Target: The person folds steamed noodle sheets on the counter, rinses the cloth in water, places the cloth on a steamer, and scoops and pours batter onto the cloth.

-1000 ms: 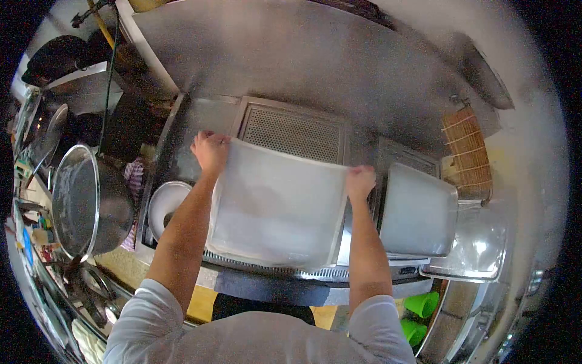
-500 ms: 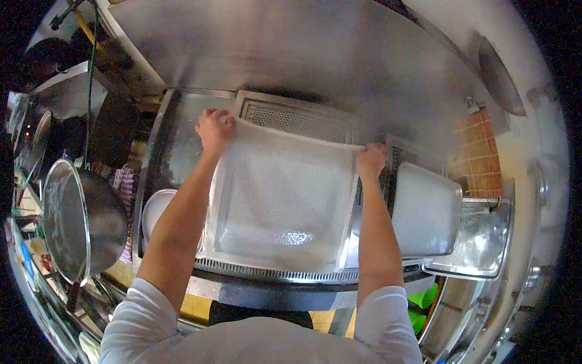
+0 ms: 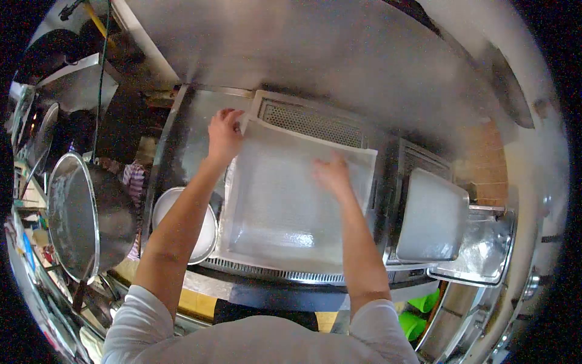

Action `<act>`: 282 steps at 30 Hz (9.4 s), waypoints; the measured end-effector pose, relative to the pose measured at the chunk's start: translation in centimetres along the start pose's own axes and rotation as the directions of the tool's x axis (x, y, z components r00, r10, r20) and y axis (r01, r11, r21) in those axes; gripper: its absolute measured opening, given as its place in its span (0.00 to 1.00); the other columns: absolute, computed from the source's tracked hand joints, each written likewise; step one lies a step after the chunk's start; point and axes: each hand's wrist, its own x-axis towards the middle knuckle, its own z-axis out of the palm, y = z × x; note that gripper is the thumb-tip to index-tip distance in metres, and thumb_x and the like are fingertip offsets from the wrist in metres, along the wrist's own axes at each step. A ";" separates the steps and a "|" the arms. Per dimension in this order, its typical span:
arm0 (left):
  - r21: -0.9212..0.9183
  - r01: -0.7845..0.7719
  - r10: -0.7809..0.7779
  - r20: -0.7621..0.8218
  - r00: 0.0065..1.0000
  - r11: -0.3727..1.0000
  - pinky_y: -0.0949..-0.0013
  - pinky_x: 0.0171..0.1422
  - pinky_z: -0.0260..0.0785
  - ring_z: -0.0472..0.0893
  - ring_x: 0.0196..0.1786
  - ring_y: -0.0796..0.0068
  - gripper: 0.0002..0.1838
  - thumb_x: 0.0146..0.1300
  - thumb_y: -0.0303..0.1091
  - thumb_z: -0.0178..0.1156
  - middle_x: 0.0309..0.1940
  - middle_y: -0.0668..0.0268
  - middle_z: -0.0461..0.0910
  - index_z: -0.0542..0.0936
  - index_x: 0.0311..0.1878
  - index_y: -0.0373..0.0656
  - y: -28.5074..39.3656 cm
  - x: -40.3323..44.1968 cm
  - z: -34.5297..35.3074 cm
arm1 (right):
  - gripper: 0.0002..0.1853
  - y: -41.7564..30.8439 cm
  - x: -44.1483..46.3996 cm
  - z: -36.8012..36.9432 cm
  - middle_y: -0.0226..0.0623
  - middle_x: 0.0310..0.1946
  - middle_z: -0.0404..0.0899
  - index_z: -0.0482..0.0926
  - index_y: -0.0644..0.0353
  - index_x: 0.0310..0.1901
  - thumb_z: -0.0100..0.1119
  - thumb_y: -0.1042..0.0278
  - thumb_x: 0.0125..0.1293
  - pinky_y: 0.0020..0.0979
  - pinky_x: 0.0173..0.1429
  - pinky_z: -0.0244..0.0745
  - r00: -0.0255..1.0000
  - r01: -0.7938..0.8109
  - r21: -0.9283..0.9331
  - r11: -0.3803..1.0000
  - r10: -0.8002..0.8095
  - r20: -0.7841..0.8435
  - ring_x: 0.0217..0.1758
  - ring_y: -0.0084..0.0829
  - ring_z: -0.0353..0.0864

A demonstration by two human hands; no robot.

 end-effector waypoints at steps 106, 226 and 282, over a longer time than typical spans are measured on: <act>-0.126 0.102 -0.071 0.226 0.971 0.987 0.51 0.46 0.81 0.87 0.40 0.49 0.19 0.63 0.27 0.66 0.45 0.52 0.82 0.81 0.58 0.42 20.3 -45.3 -23.6 | 0.13 15.2 -34.9 0.8 0.48 0.33 0.86 0.88 0.61 0.44 0.69 0.62 0.62 0.41 0.48 0.82 0.767 0.641 -0.347 0.685 -0.543 0.343 0.40 0.48 0.87; -0.108 0.059 -0.071 -0.104 0.992 0.992 0.54 0.72 0.67 0.78 0.65 0.55 0.21 0.53 0.30 0.73 0.48 0.60 0.87 0.88 0.53 0.49 -12.3 -17.2 -50.7 | 0.19 5.4 -26.9 34.6 0.57 0.47 0.86 0.86 0.64 0.48 0.64 0.56 0.67 0.50 0.52 0.80 0.848 0.529 -0.601 0.599 -0.342 0.406 0.48 0.55 0.86; 0.089 0.372 -0.336 -0.273 0.901 0.924 0.49 0.49 0.78 0.86 0.41 0.47 0.10 0.57 0.37 0.69 0.38 0.55 0.85 0.87 0.37 0.42 -23.2 -19.7 -61.9 | 0.09 -12.6 -29.6 52.3 0.46 0.34 0.87 0.87 0.67 0.39 0.63 0.70 0.65 0.38 0.46 0.78 0.644 0.674 -0.568 0.471 0.000 0.765 0.41 0.38 0.87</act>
